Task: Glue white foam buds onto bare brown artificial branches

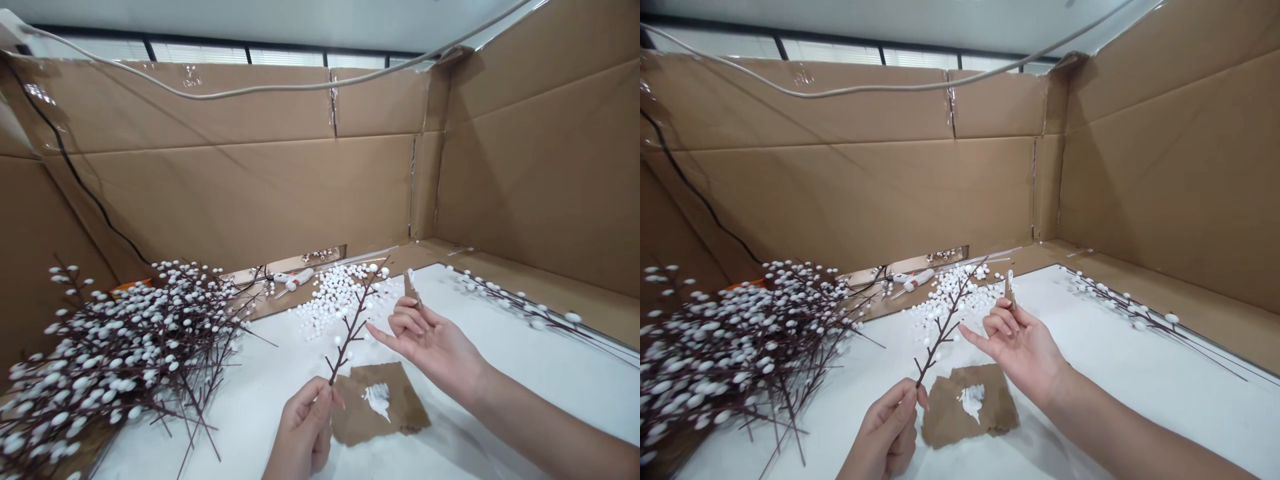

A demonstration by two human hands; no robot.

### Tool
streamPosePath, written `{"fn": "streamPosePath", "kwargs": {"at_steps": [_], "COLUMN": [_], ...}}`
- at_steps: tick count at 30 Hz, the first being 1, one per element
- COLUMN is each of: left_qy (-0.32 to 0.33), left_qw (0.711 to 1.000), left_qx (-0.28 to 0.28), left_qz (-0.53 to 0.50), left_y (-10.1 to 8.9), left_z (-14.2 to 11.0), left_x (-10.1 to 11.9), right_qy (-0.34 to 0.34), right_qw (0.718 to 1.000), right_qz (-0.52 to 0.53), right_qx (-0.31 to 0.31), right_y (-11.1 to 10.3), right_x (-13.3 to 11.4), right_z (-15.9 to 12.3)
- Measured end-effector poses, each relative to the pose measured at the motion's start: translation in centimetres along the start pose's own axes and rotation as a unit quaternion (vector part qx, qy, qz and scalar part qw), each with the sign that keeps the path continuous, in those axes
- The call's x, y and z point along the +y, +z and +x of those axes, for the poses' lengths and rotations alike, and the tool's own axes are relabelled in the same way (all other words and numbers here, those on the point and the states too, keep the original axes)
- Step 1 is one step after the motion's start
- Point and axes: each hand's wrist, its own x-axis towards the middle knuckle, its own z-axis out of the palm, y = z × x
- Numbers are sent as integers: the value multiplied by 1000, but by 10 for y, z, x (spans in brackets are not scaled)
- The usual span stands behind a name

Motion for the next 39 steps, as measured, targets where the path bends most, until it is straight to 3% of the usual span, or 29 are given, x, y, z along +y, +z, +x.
{"fn": "streamPosePath", "kwargs": {"at_steps": [19,22,24,28,32,34,36,39], "left_qy": [6,9,12,10,19,23,21,12], "left_qw": [1000,1000,999,999,999,999,1000,1000], "left_qx": [-1,12,20,14,14,13,10,9], "left_qz": [0,-13,-22,-32,-26,-21,-19,-14], "left_y": [2,1,1,-1,0,0,1,1], "left_z": [-4,-6,-7,-9,-10,-10,-11,-12], "left_x": [2,4,5,6,6,7,7,8], "right_qy": [18,-4,8,109,88,94,94,73], "right_qw": [999,1000,991,899,741,678,633,608], "right_qz": [50,-4,-130,-414,-657,-722,-766,-789], "right_qx": [6,4,22,89,103,99,68,39], "right_y": [-4,-11,-20,-41,-50,-52,-54,-58], "right_x": [2,-5,-11,-21,-21,-19,-17,-14], "right_z": [1,3,2,-10,-22,-23,-21,-18]}}
